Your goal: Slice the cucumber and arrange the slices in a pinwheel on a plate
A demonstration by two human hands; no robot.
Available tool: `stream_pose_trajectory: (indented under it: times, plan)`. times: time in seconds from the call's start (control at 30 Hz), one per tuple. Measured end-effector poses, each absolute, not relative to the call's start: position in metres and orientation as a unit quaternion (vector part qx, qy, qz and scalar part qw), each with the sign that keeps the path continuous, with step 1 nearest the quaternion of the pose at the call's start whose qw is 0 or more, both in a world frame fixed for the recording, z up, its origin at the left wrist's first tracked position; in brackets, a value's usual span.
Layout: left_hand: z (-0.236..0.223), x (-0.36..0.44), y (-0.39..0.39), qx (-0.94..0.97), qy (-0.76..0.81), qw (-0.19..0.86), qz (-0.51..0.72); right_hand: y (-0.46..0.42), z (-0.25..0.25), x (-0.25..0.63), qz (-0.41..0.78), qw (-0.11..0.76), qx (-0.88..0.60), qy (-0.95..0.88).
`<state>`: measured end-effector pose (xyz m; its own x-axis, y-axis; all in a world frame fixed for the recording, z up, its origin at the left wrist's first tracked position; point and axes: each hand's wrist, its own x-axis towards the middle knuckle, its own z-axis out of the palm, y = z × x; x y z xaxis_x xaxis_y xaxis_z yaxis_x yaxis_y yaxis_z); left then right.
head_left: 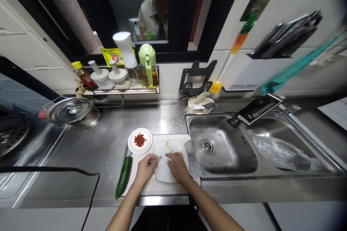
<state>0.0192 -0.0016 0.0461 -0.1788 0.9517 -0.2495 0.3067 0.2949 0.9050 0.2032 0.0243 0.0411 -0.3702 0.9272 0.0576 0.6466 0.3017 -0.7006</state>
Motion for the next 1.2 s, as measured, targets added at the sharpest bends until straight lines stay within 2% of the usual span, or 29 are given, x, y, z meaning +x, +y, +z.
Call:
stream_pose_trajectory:
  times: [0.27,0.47,0.67,0.93,1.2]
  plan:
    - [0.051,0.041,0.006,0.388,0.613,0.566,0.392,0.042,0.062,0.201,0.426,0.223,-0.532,-0.697]
    - [0.052,0.052,0.001,0.142,0.550,0.706,0.422,0.041,0.070,0.210,0.454,0.231,-0.523,-0.684]
    - [0.051,0.060,0.001,-0.025,0.473,0.797,0.376,0.038,0.086,0.217,0.473,0.201,-0.483,-0.709]
    - [0.045,0.061,0.009,0.019,0.498,0.753,0.430,0.055,0.079,0.229,0.455,0.177,-0.485,-0.726]
    - [0.033,0.072,0.033,0.204,0.669,0.573,0.428,0.098,0.058,0.229,0.383,0.133,-0.507,-0.761]
